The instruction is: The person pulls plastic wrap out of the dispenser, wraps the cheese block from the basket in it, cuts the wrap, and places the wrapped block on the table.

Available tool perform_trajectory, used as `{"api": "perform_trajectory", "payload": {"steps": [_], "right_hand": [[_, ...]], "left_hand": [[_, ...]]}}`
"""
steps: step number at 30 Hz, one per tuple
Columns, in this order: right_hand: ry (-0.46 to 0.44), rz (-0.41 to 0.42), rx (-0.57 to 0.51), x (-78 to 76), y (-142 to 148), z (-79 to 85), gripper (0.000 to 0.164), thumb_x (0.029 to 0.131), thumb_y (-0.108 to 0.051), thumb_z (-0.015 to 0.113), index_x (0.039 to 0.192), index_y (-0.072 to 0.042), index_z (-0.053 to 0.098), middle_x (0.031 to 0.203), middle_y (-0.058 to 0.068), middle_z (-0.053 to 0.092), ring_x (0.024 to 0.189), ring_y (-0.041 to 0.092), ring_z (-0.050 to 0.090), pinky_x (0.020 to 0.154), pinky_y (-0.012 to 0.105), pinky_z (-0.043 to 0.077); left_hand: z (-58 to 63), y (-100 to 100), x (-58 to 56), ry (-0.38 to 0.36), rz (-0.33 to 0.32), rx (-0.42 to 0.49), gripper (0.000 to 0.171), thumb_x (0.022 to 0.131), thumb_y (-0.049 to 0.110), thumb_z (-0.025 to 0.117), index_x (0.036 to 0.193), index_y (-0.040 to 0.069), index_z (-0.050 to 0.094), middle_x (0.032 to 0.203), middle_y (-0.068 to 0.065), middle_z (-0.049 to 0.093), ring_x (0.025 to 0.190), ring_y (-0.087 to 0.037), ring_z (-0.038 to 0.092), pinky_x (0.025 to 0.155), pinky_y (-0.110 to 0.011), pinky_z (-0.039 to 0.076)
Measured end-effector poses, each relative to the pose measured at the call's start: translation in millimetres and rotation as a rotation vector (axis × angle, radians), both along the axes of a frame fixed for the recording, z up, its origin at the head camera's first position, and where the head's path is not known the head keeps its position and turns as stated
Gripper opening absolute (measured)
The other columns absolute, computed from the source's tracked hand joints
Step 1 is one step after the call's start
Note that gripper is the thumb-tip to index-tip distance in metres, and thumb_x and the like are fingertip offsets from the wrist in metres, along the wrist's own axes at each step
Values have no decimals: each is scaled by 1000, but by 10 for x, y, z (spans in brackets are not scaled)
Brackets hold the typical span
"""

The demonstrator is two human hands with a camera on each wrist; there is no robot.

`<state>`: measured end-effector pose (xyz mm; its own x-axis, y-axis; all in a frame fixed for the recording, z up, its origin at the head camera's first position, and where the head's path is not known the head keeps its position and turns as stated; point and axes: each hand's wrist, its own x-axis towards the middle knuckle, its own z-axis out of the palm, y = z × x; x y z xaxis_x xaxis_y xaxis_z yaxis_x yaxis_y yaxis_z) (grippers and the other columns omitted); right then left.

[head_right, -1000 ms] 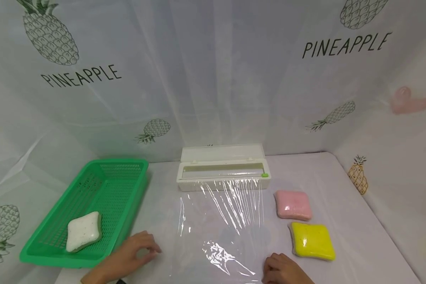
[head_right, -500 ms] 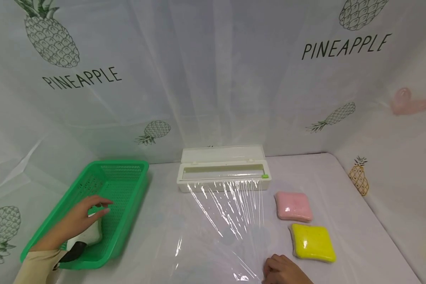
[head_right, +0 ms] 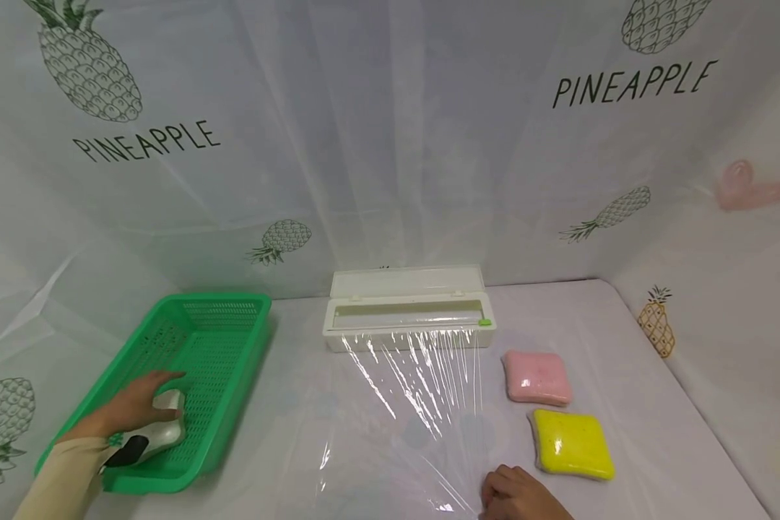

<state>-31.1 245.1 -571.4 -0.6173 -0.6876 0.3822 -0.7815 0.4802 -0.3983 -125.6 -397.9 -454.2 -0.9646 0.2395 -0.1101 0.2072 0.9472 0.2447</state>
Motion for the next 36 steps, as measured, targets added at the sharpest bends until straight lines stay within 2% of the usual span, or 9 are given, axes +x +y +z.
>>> {"api": "perform_trajectory", "payload": {"steps": [6,11,17,21,24,29,36], "right_hand": [[-14,14,7,-11,19,-10,11,78,-43,72,78,-32,71,88,-24,47,80,-6,42,70,6,30],[1,9,-9,-24,20,-23,8,77,-41,73,75,-33,69,88,-24,47,80,-6,42,70,6,30],[5,-17,-7,-14,7,-70,21,77,-40,73,63,-32,61,85,-25,46,77,-7,41,68,6,30],[20,-33,-3,-17,3,-63,23,77,-42,73,60,-33,59,83,-25,45,76,-9,40,68,5,29],[-26,-26,4,-18,4,-6,17,76,-44,73,66,-34,63,85,-25,46,77,-9,40,68,6,30],[-59,-4,-6,-38,17,46,10,76,-44,72,75,-35,68,88,-25,47,79,-7,42,68,9,34],[-81,6,-5,-30,19,12,8,77,-43,72,77,-36,68,89,-24,48,80,-6,42,68,11,36]], "left_hand": [[-34,-42,-5,-117,46,-65,80,66,36,81,125,-8,49,122,-39,41,105,-60,41,73,-64,40],[-30,-48,-36,-202,79,-75,84,67,40,80,128,-6,47,125,-41,38,110,-62,34,77,-67,36],[-80,-91,-25,-247,82,-99,89,61,40,84,130,-2,45,119,-35,44,101,-55,42,70,-61,41],[-91,-109,-40,-215,78,-123,89,59,41,84,129,1,48,118,-33,47,96,-50,48,70,-63,38],[-71,-111,-37,-170,81,-139,87,58,45,83,127,2,51,120,-32,49,97,-50,49,72,-65,35],[-68,-123,-32,-137,84,-157,87,59,47,82,127,2,51,122,-34,47,102,-55,45,74,-65,33],[-68,-103,2,-59,73,-200,86,61,48,81,125,-1,51,121,-34,47,104,-56,43,77,-66,33]]}}
